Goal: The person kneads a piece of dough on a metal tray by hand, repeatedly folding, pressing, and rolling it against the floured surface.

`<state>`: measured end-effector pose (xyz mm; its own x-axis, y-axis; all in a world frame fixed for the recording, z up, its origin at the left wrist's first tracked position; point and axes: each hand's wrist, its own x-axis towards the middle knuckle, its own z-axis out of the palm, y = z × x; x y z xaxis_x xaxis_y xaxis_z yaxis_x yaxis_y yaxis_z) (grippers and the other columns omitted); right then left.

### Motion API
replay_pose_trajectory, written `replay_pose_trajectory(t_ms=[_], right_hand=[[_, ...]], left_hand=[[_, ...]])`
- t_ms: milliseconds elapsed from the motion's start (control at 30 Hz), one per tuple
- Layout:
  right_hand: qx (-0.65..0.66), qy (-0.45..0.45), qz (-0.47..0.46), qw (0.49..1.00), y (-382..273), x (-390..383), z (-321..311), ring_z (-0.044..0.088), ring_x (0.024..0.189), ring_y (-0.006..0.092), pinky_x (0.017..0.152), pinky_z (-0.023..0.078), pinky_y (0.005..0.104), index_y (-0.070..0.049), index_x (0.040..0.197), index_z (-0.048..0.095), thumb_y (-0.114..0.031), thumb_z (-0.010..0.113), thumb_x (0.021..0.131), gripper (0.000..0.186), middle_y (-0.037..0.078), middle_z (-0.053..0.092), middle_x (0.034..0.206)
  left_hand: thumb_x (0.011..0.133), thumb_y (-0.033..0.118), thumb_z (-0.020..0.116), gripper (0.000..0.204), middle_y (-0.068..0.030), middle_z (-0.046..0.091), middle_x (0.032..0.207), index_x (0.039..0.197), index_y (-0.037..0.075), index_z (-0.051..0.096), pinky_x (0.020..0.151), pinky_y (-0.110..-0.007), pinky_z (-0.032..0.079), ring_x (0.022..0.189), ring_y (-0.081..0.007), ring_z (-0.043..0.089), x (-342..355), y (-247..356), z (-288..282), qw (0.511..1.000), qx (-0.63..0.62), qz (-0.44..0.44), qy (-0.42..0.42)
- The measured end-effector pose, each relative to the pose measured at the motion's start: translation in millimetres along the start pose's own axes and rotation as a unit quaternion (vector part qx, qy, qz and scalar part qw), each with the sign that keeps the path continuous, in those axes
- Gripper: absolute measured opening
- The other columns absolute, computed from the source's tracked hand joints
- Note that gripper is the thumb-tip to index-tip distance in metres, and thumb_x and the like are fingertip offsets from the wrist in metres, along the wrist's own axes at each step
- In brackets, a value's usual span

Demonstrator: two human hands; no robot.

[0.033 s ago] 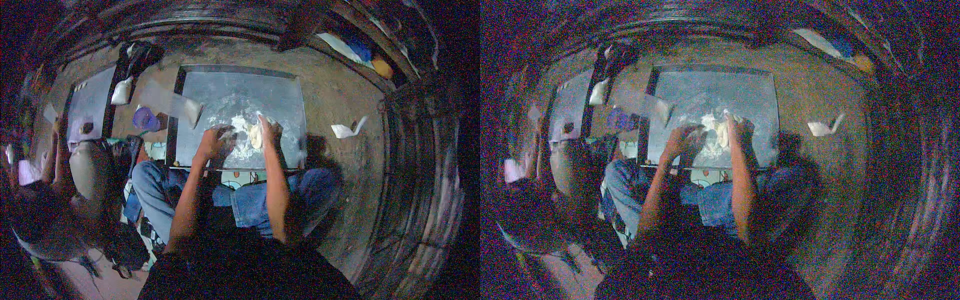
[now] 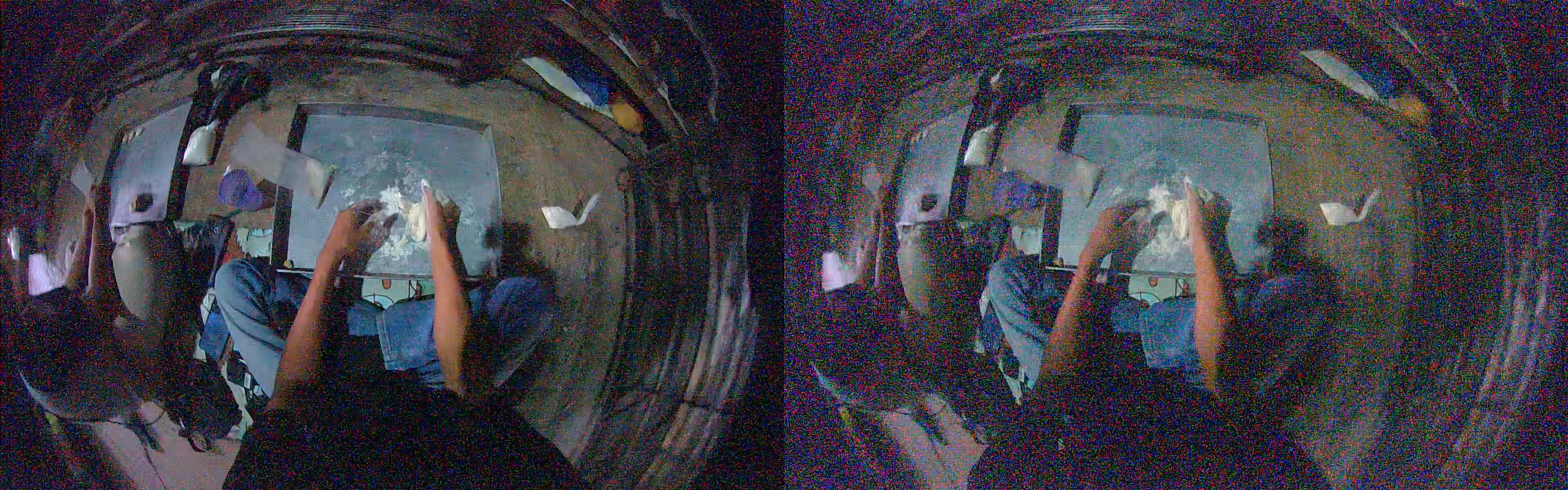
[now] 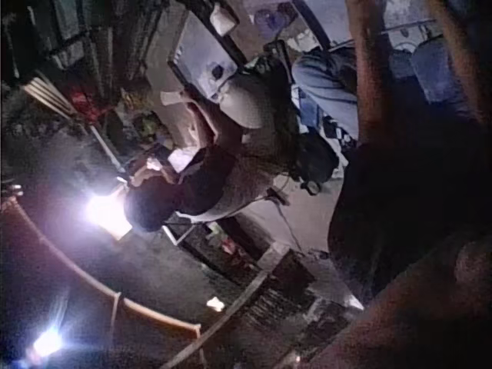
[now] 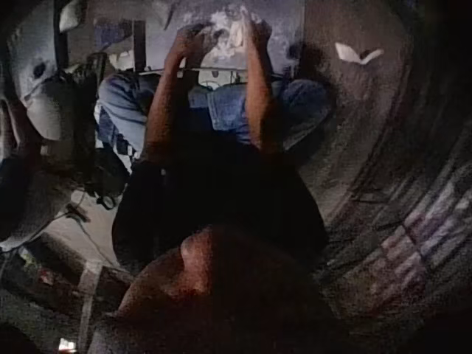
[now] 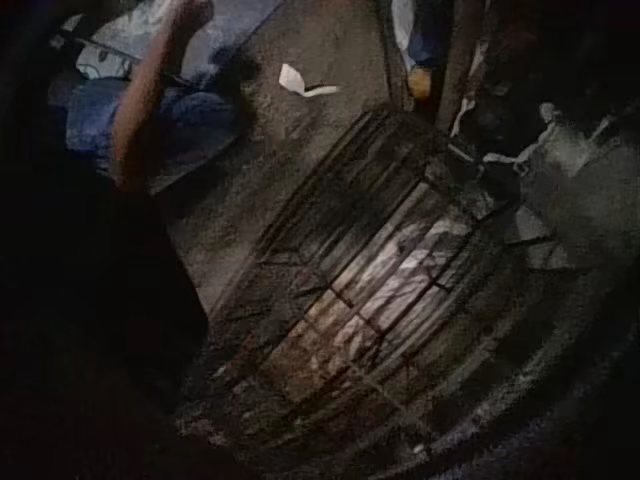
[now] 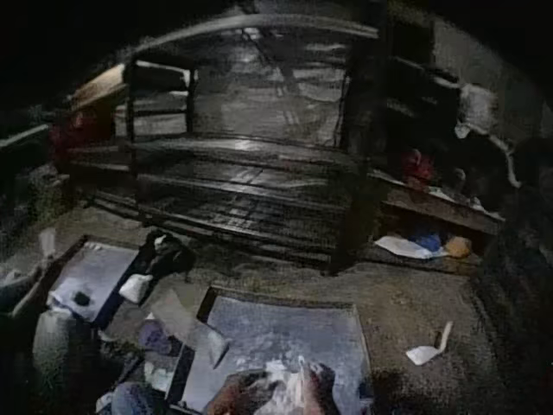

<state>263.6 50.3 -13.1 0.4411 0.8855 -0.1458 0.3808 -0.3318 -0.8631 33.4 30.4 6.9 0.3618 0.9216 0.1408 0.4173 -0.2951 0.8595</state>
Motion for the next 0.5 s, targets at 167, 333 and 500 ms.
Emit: replay_pose_trajectory(t_ms=[167,333,500], right_hand=[[0.227,-0.123,0.005,0.966,-8,-14,8,0.058,0.107,0.0316,0.089,0.047,0.0451,-0.001,0.128,0.051,-0.046,0.051,0.093,0.057,0.021,0.056,0.125],[0.423,-0.390,0.071,0.815,-71,-62,0,0.058,0.108,0.0254,0.088,0.049,0.0425,-0.006,0.144,0.033,-0.031,0.056,0.093,0.062,0.013,0.053,0.132],[0.377,-0.332,0.024,0.864,-69,-69,-15,0.063,0.102,0.0285,0.089,0.052,0.0414,-0.012,0.144,0.040,0.000,0.051,0.091,0.055,0.013,0.042,0.143]], left_hand=[[0.086,0.018,0.062,0.068,-0.0180,0.058,0.122,0.144,0.006,0.029,0.087,-0.036,0.050,0.102,-0.0278,0.062,7,7,49,0.914,-0.400,-0.058,0.034],[0.088,0.028,0.063,0.044,-0.0109,0.064,0.101,0.125,0.007,0.051,0.065,-0.036,0.055,0.081,-0.0227,0.065,15,6,38,0.757,-0.601,-0.189,0.174],[0.084,0.025,0.069,0.028,-0.0115,0.068,0.091,0.101,0.002,0.067,0.062,-0.034,0.054,0.076,-0.0221,0.067,14,21,26,0.813,-0.505,-0.244,0.156]])
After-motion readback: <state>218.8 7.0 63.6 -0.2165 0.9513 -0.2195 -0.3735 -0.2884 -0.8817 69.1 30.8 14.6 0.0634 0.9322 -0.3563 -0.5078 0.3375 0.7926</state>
